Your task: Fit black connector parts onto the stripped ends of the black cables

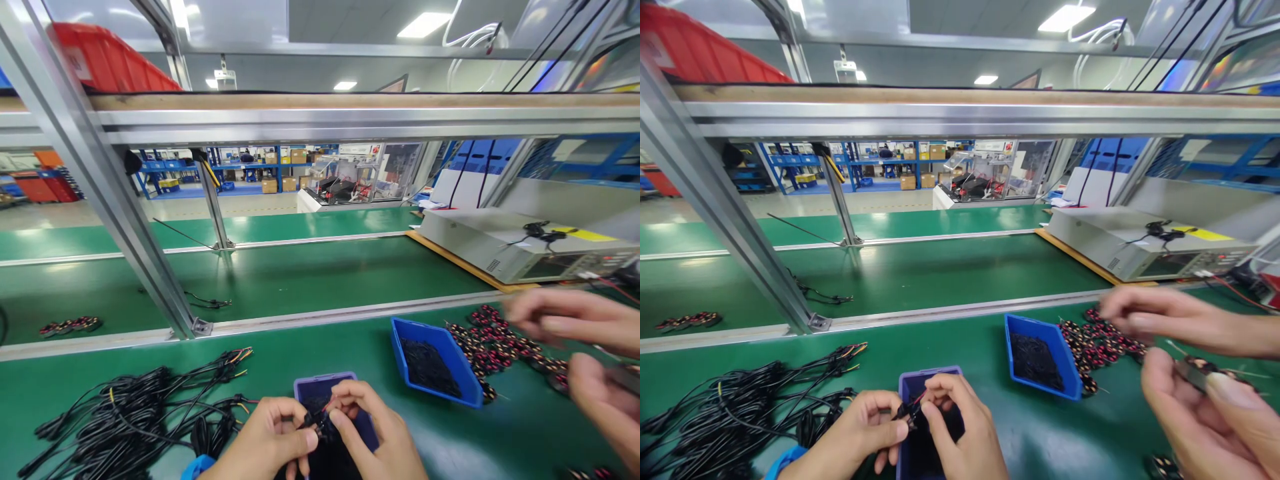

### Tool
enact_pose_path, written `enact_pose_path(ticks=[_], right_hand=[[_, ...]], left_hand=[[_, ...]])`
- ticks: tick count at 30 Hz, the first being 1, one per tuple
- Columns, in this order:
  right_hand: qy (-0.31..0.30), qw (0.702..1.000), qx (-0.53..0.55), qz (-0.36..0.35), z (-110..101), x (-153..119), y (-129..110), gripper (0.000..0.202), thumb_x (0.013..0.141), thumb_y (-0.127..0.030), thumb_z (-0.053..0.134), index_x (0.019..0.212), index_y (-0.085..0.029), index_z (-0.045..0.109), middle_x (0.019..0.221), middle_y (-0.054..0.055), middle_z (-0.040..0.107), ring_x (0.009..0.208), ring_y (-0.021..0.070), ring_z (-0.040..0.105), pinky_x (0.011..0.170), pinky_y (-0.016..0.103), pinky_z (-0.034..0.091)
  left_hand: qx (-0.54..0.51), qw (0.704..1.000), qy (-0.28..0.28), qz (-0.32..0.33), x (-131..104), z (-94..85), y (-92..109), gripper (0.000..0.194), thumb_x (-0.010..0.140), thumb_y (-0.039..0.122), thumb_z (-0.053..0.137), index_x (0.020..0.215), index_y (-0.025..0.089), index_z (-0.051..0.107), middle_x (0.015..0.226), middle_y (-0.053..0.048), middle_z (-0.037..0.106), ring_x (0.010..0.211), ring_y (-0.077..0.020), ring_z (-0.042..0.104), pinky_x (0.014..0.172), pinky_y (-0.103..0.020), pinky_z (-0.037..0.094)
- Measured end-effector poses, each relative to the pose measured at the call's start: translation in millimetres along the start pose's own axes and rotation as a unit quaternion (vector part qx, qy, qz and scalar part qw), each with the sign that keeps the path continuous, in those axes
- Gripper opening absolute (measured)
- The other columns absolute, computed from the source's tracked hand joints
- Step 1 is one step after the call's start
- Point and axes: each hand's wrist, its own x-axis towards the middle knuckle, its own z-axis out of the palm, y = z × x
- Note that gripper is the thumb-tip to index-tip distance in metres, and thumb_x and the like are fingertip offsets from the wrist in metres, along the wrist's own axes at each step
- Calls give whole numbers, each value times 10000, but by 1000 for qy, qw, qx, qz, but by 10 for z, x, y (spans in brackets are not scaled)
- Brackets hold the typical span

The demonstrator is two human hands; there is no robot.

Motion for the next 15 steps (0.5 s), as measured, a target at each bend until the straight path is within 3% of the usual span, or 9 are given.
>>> enact_pose_path(ticks=[5,10,15], right_hand=[[-16,999,8,-31,6,-17,67,213,885,-177,616,1060,-299,625,833,-47,740,704,138,706,694,188,549],[-83,996,-29,16,-48,-39,73,297,915,-225,643,1191,-332,619,879,-58,777,836,155,742,880,227,540],[-59,996,-60,-4,-155,30,16,216,917,-238,619,1104,-303,707,985,3,770,924,185,725,850,258,558]], left_hand=[[0,1000,0,-5,9,-8,-28,510,538,542,893,638,171,557,429,35,553,374,-98,513,345,-150,311],[-14,1000,-13,10,13,-12,-43,499,546,514,905,712,159,595,505,41,568,406,-112,571,350,-149,337],[-23,999,-19,15,23,-16,-63,489,568,496,897,696,182,544,478,64,525,390,-102,545,342,-143,321]])
